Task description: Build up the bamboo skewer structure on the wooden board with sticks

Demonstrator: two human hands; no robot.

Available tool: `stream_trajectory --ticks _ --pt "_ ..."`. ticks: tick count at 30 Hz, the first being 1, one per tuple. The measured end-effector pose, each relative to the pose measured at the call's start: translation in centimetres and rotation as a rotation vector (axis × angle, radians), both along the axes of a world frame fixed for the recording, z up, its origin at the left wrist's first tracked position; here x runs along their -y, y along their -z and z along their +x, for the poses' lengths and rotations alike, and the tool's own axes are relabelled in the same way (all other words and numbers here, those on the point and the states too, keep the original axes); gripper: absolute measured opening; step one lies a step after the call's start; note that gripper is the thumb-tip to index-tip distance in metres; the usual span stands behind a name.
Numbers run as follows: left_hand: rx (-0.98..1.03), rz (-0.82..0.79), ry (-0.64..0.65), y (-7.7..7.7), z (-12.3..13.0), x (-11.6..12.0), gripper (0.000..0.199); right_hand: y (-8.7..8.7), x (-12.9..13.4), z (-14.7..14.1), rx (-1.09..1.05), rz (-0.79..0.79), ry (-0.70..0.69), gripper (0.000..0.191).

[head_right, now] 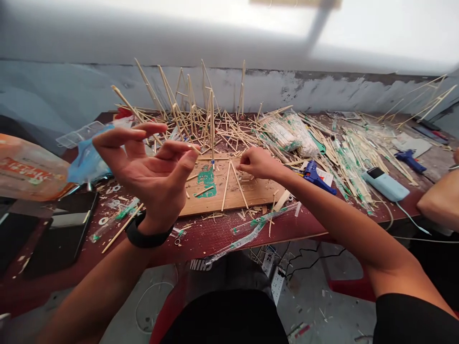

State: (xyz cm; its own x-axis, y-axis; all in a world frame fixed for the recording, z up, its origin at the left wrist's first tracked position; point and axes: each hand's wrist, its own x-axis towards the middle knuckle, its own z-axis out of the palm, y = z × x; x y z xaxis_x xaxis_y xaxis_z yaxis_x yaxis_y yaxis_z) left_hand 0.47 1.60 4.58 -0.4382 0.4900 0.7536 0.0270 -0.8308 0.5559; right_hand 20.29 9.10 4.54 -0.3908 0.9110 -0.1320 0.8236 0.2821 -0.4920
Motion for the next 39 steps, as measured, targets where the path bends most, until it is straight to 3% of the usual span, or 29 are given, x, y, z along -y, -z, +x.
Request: stream_trajectory --ticks 7,11,15,23,31,39 --pt "0.000 -0.173 0.079 -0.4 0.0 1.2 0.053 0.5 -1.5 -1.7 -0.002 -0.062 -0.013 0.017" --pt "-0.021 -0.250 0.086 -0.7 0.0 1.4 0.055 0.6 -1.7 -2.2 -0.009 -0.101 -0.013 0.032" --pt "-0.017 -0.213 0.116 -0.8 -0.1 1.4 0.052 0.7 -1.7 -2.2 -0.061 -0.126 0.014 0.040" --pt "-0.016 -0.190 0.161 -0.2 0.0 0.9 0.049 0.7 -1.0 -0.3 -0.419 -0.069 0.189 0.019" --pt "-0.084 -0.352 0.272 0.9 0.2 0.3 0.053 1.1 -1.1 2.7 -0.803 -0.197 0.289 0.040" --pt "-0.086 -0.423 0.327 1.6 0.2 -0.1 0.053 0.6 -0.5 4.1 -0.928 -0.347 0.276 0.036"
